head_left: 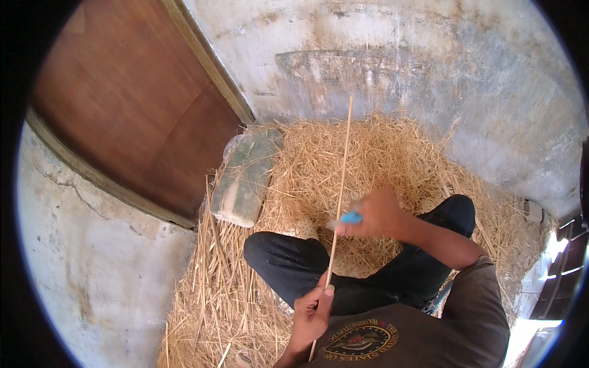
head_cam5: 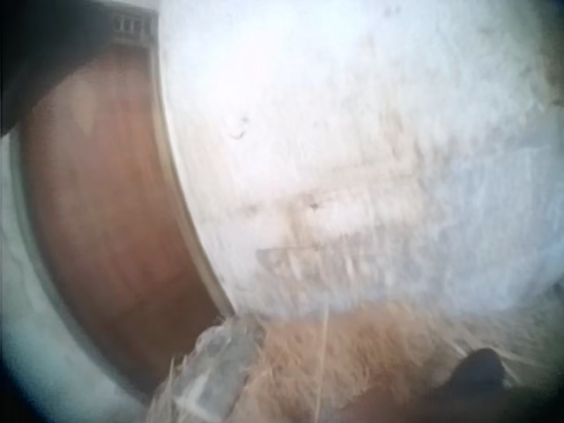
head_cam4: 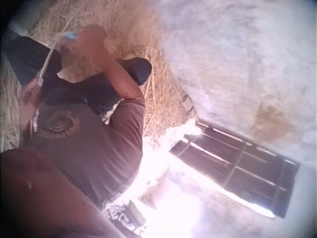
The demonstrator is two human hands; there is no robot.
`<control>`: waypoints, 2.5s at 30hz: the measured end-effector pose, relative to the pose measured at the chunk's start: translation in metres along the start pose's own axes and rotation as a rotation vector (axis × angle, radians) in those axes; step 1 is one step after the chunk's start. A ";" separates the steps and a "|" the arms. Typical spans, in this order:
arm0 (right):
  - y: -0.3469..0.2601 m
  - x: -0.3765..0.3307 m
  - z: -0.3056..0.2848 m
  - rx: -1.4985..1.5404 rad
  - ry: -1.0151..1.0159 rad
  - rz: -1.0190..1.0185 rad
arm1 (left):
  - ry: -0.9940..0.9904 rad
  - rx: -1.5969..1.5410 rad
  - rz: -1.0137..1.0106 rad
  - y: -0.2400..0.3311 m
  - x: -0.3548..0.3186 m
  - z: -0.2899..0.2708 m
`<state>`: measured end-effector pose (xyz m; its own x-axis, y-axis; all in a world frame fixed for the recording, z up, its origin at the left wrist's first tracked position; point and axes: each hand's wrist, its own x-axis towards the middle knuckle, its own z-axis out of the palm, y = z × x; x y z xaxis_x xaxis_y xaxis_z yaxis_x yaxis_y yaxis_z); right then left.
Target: The person sits cross-legged on a bed of straw and uses a small knife to shave a long, thin bamboo stick. They hold the stick vertically with their left hand and repeatedly scrape the surface with the knife in their right hand, moving from the top down to the bottom.
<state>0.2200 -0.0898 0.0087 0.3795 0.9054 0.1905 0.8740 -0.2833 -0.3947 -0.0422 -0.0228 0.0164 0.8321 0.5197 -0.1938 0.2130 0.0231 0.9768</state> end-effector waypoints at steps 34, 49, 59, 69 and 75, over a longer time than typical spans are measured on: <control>0.194 0.088 -0.080 -0.178 0.321 0.882 | -0.242 -0.091 -0.011 -0.035 -0.049 -0.013; -0.004 -0.002 0.027 -0.069 0.186 -0.098 | -0.102 -0.568 -0.191 -0.007 0.016 -0.011; -0.017 0.007 0.025 -0.044 0.253 -0.169 | -0.095 -0.643 -0.160 -0.004 0.013 -0.011; -0.009 0.025 0.033 -0.096 0.308 -0.079 | -0.064 -0.478 -0.125 -0.005 0.003 -0.015; 0.018 0.041 0.021 -0.103 0.388 -0.045 | -0.087 -0.328 -0.126 -0.005 0.003 -0.012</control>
<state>0.2447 -0.0514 -0.0094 0.4096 0.7362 0.5387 0.9106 -0.2944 -0.2899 -0.0472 -0.0116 0.0121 0.8532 0.4212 -0.3078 0.1525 0.3628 0.9193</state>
